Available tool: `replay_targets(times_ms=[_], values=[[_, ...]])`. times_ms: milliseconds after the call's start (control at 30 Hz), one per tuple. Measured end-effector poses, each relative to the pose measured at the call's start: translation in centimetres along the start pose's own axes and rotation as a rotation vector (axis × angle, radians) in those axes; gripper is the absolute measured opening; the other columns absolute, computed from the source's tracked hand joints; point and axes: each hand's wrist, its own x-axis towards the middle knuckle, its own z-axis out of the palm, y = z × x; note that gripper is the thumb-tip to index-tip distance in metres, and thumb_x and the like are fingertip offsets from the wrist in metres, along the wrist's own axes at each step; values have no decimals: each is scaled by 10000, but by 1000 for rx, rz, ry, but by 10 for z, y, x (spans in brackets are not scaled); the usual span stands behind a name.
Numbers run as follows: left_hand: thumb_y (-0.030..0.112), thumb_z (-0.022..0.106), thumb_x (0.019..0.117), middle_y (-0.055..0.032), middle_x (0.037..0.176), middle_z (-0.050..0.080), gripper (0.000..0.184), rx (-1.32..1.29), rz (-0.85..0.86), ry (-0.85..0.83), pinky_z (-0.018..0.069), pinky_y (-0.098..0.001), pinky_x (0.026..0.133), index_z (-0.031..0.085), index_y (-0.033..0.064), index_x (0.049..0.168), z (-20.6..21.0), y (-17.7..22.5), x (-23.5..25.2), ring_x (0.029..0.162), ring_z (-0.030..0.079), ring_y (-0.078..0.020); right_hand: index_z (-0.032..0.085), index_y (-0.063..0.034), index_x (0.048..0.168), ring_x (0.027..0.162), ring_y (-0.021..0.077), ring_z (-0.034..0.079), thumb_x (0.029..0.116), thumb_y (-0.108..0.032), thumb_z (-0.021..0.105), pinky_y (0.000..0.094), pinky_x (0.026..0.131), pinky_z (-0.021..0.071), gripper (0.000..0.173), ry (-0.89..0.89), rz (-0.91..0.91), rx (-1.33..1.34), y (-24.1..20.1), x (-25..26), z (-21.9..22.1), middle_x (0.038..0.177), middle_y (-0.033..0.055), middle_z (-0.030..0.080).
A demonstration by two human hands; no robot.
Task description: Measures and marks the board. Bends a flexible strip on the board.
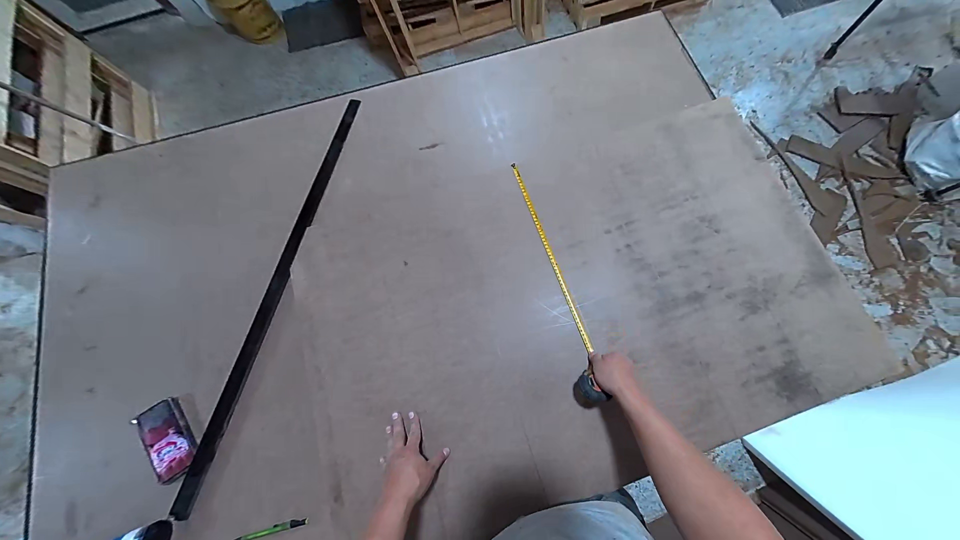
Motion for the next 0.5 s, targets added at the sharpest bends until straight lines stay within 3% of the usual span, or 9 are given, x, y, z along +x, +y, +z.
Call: replay_targets(times_ms=[200, 400, 500], values=[[521, 785, 864, -118, 1739, -90, 1126, 16, -6, -1, 173, -586, 1263, 86, 181, 1678, 2, 0, 0, 1604, -27, -344, 703, -67, 894, 944, 344, 700, 1081, -527, 347, 578, 793, 540, 611, -13, 43, -75, 39, -21, 11, 941, 173, 714], [507, 799, 861, -125, 1737, -94, 1124, -2, -2, 8, 214, -583, 1253, 96, 189, 1678, 1, 1, -1, 1605, -11, -344, 705, -61, 862, 972, 344, 699, 1060, -454, 409, 572, 792, 542, 531, -13, 72, -81, 22, -23, 1, 971, 171, 719], [504, 793, 868, -135, 1737, -82, 1112, -4, 4, 14, 222, -569, 1255, 104, 175, 1677, 0, 1, -2, 1605, -2, -344, 704, -73, 828, 956, 344, 702, 1054, -498, 400, 578, 780, 543, 570, 20, 53, -72, 21, -21, 2, 943, 164, 721]])
